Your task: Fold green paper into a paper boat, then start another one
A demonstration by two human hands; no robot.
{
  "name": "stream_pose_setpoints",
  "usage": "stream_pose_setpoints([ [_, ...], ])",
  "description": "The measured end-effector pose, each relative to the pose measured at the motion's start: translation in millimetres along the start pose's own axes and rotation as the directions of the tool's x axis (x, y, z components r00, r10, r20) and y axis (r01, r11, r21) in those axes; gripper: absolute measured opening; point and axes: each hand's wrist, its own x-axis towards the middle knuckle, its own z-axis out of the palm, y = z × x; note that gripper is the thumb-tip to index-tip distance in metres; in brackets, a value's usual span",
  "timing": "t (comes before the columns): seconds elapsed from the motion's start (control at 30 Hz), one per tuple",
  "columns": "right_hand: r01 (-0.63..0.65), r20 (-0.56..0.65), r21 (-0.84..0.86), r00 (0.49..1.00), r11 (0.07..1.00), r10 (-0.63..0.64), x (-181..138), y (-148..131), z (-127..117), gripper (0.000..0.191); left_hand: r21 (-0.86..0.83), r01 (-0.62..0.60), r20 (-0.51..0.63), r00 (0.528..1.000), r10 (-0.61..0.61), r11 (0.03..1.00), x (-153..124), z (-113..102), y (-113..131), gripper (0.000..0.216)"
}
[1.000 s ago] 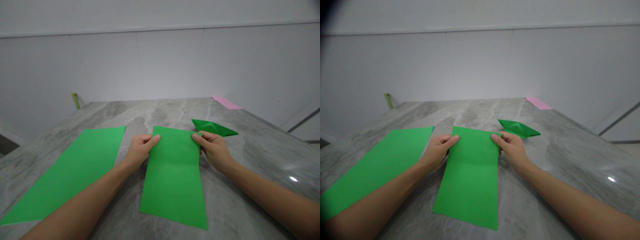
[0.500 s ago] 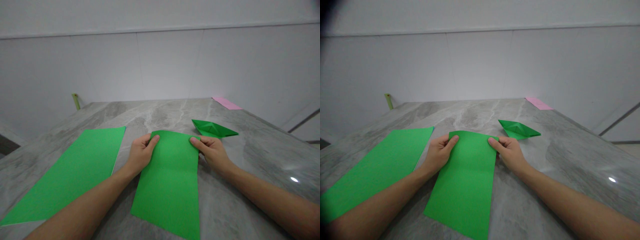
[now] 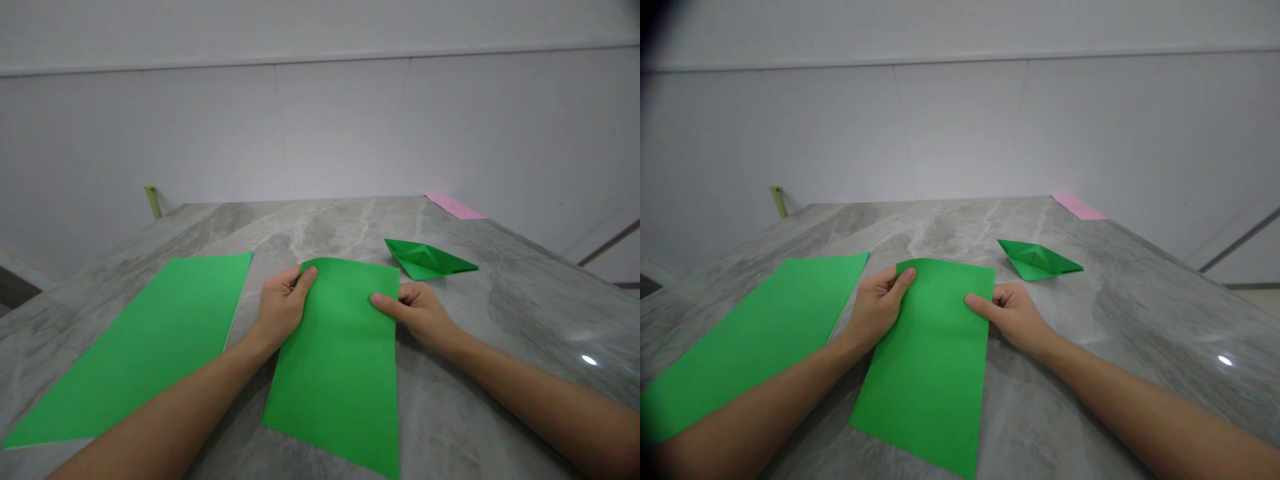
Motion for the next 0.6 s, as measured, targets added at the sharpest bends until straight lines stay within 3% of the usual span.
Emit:
stream_pose_setpoints([
  [0.27,0.010,0.036,-0.127,0.999,0.992,-0.005,-2,4,-2,0.057,0.003,0.019,-0.143,0.990,-0.019,1.000,4,-4,0,0.041],
  [0.6,0.052,0.131,-0.260,0.991,0.964,-0.018,0,2,-3,0.058,-0.031,0.067,-0.302,0.951,-0.073,0.997,11,-9,-8,0.039],
])
